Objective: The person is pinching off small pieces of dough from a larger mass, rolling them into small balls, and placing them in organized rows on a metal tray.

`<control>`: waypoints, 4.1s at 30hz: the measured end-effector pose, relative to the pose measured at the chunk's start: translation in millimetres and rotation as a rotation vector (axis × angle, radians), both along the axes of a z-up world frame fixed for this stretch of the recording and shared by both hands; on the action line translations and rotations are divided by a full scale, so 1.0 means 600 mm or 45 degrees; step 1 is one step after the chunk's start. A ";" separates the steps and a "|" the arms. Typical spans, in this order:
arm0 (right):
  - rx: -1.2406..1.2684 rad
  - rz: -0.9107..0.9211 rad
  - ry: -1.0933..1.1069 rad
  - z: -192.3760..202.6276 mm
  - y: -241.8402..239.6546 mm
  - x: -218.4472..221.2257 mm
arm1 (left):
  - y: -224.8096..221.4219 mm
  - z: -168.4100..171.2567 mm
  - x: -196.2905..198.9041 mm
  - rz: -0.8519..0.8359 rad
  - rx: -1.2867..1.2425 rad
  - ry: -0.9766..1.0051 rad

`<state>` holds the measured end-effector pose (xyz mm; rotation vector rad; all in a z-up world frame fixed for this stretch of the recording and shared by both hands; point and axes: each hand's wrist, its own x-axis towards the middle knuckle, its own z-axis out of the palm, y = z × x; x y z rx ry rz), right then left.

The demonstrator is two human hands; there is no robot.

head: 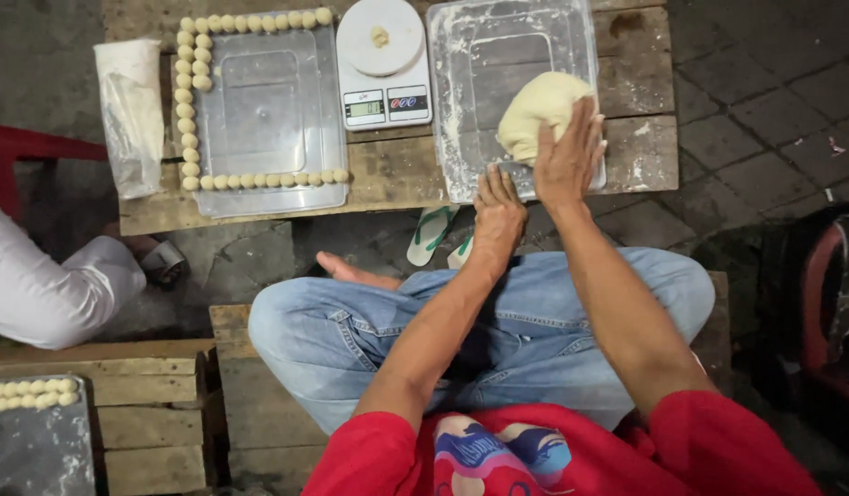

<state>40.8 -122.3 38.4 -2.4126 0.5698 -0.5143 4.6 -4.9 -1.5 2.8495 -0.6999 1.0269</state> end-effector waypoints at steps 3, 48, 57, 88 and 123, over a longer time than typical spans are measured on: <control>-0.071 0.186 0.346 0.059 -0.001 -0.005 | -0.001 -0.009 0.002 -0.022 -0.031 -0.014; -0.257 -0.070 0.159 0.087 0.018 0.035 | 0.008 -0.012 0.001 -0.058 0.169 0.409; -0.320 0.156 0.095 0.042 0.034 0.085 | 0.010 -0.026 -0.003 -0.081 0.192 0.481; -0.062 0.322 -0.086 0.092 -0.031 0.062 | 0.131 0.126 0.135 -0.127 -0.116 1.197; 0.893 0.798 -0.448 0.092 0.042 0.098 | 0.156 0.244 0.225 -0.380 -1.750 1.494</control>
